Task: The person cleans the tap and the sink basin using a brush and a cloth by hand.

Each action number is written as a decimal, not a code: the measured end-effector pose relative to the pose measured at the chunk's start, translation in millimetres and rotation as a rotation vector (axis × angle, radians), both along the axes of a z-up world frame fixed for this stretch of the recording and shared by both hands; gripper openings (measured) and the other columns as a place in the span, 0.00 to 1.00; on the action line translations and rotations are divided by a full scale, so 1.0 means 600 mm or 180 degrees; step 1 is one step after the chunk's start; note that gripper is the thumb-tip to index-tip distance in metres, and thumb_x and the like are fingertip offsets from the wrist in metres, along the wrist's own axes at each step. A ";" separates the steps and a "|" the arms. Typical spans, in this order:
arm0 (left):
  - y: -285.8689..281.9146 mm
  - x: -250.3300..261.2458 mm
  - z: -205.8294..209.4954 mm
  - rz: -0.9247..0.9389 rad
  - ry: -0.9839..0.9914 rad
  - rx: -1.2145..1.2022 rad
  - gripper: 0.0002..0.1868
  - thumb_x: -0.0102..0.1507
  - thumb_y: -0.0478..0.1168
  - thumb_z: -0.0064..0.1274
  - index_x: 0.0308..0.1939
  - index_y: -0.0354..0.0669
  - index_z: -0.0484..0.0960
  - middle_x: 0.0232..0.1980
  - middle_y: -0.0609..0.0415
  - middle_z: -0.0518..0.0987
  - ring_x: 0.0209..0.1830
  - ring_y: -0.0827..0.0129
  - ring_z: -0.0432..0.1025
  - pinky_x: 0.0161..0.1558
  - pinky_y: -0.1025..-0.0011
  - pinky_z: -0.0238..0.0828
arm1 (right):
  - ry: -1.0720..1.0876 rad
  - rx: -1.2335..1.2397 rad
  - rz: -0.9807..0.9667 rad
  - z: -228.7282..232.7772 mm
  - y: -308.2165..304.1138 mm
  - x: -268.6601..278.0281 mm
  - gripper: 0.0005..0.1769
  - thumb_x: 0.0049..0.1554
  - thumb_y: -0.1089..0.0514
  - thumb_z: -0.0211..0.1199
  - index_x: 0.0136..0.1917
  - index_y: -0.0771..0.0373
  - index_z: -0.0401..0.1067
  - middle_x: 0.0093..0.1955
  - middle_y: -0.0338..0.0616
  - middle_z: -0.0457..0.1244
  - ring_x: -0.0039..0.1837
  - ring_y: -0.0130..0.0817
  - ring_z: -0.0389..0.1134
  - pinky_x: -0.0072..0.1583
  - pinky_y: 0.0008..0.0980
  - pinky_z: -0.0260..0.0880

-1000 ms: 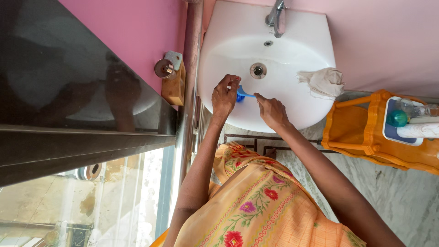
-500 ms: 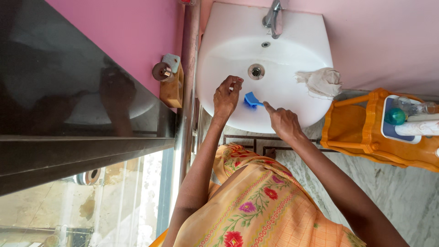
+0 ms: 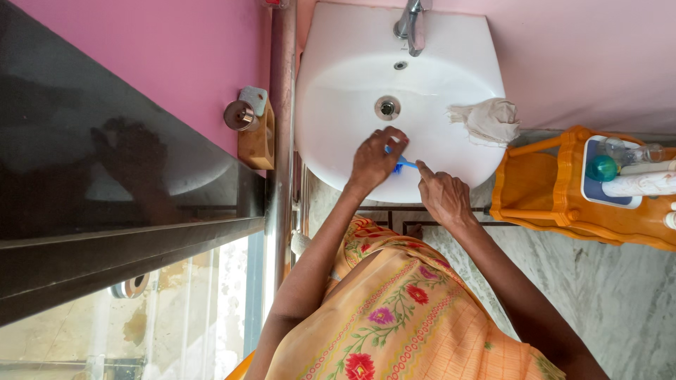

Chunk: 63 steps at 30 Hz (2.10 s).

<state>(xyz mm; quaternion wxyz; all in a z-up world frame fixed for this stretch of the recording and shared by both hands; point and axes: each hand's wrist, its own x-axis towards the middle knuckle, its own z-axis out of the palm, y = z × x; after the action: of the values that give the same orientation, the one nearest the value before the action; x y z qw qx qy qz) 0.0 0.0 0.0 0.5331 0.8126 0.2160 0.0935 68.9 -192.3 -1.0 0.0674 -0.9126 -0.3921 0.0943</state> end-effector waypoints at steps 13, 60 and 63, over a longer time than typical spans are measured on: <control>-0.179 -0.021 0.076 -0.1621 -0.0121 0.1609 0.30 0.64 0.64 0.47 0.64 0.57 0.77 0.72 0.48 0.66 0.77 0.50 0.51 0.66 0.33 0.52 | 0.0223 0.1298 0.0482 -0.112 -0.098 -0.001 0.32 0.70 0.47 0.49 0.81 0.67 0.58 0.77 0.57 0.56 0.73 0.46 0.63 0.67 0.50 0.67; -0.238 0.071 0.020 -0.1709 -0.0164 0.1504 0.27 0.57 0.62 0.55 0.57 0.61 0.81 0.62 0.49 0.71 0.65 0.44 0.61 0.62 0.33 0.62 | 0.2123 0.1862 -0.0545 -0.172 -0.121 0.110 0.31 0.70 0.53 0.43 0.83 0.63 0.47 0.68 0.52 0.56 0.64 0.39 0.63 0.61 0.43 0.69; -0.242 0.061 0.034 -0.1787 0.0140 0.1690 0.23 0.59 0.60 0.54 0.52 0.56 0.84 0.64 0.49 0.71 0.68 0.45 0.60 0.59 0.36 0.66 | 0.2175 0.1916 -0.0533 -0.195 -0.127 0.091 0.31 0.70 0.53 0.43 0.83 0.62 0.47 0.67 0.51 0.56 0.63 0.39 0.63 0.60 0.42 0.70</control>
<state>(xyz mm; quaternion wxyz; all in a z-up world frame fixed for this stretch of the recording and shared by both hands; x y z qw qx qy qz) 36.9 -145.3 20.3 0.3044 0.9517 -0.0352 -0.0208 123.7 -268.3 -118.3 0.4621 -0.7976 -0.2823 0.2658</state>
